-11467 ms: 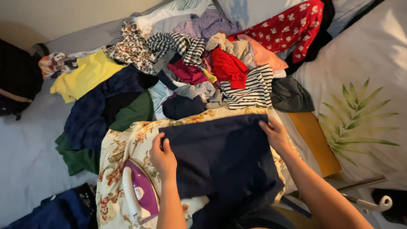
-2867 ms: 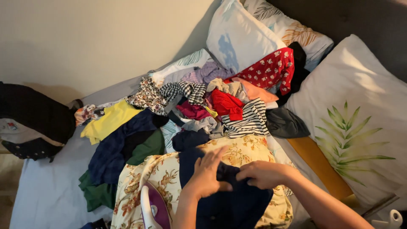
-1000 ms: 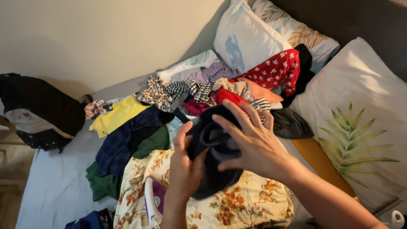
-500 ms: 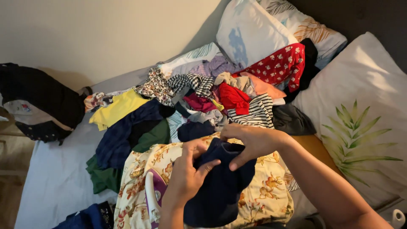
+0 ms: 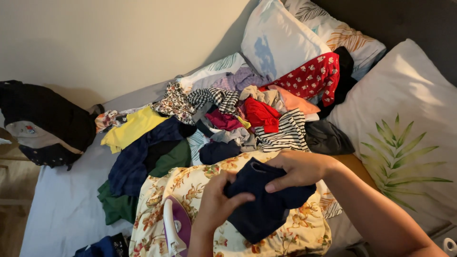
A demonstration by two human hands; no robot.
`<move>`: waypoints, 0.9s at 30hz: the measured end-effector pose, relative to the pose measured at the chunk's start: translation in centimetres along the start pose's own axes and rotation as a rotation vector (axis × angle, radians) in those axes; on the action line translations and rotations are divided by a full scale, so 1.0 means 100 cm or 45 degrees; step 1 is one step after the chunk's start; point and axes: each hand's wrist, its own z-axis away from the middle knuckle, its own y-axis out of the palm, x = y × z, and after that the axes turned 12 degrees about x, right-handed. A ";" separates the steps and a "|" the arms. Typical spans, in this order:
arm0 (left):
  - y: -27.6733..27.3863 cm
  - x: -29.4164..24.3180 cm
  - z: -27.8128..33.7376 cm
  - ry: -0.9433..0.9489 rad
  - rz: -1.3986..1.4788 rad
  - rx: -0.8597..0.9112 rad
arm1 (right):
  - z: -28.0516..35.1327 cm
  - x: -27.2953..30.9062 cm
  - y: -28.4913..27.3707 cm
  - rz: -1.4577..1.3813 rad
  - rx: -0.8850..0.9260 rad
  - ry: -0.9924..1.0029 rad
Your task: The person irons a pair of dark blue shorts and a grey shirt on a floral-patterned ironing board. They smooth the fabric with their hands, use a purple iron to press the garments, and fold them after ironing.
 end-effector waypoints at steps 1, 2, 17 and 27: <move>0.001 0.003 0.002 0.087 0.035 0.055 | 0.003 0.006 0.000 0.007 -0.043 -0.006; 0.001 0.006 0.003 0.174 0.071 0.109 | 0.005 0.012 0.000 0.015 -0.085 -0.011; -0.011 0.235 0.129 -0.527 0.774 0.442 | 0.055 -0.055 0.004 -0.377 -0.130 -0.117; 0.005 0.122 0.042 -0.577 -0.872 -0.349 | -0.054 -0.300 0.111 -1.042 -0.581 0.635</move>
